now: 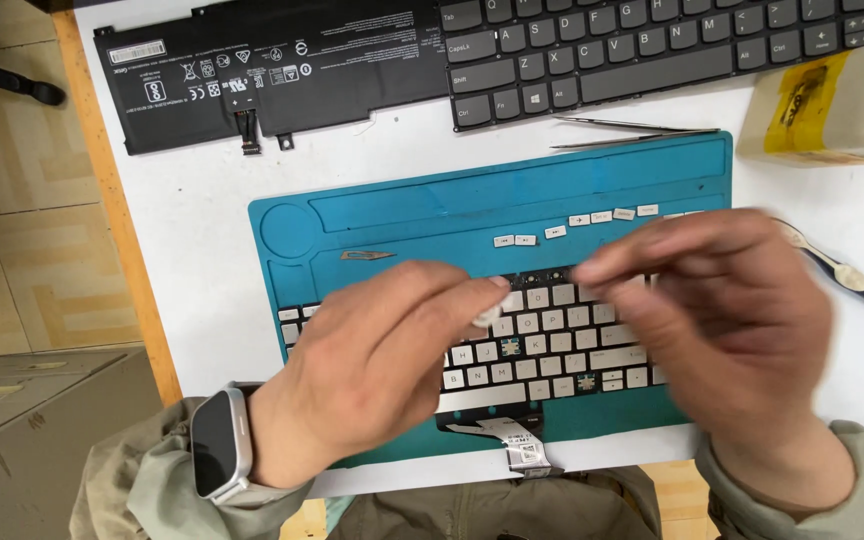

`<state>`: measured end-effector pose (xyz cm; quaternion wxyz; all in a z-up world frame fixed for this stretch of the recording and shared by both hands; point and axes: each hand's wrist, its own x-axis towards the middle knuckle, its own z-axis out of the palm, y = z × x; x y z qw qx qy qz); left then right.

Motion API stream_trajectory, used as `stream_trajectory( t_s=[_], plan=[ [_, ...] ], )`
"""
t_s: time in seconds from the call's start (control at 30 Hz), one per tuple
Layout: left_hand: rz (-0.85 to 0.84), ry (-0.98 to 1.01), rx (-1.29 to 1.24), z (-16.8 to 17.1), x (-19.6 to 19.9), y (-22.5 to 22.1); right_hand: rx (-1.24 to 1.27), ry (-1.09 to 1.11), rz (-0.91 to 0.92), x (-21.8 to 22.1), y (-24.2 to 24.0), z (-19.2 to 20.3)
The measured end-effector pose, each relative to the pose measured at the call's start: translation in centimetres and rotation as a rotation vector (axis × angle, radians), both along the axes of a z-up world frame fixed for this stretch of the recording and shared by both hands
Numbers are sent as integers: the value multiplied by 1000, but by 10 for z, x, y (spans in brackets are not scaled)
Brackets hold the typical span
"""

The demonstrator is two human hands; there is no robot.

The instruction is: Cleaning a laptop keyboard frame and reassembling individual keys

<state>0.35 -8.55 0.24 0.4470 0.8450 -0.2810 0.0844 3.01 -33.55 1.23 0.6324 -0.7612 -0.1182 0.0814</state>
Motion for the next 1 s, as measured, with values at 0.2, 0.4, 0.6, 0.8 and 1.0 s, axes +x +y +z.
stream_trajectory(
  t_s=[0.2,0.4,0.6,0.8,1.0],
  plan=[
    [54,26,453,-36,7,-2,-154,-127,-304,11,-58,-41],
    [82,42,396,-47,8,-18,-205,-125,-211,10,-28,-17],
    [131,60,398,-48,9,-27,-210,-79,-261,6,-31,-19],
    [138,181,420,-44,8,-21,-203,-67,-265,4,-34,-23],
    [136,254,319,-32,13,-16,-319,-59,-290,-1,-32,-12]
  ],
)
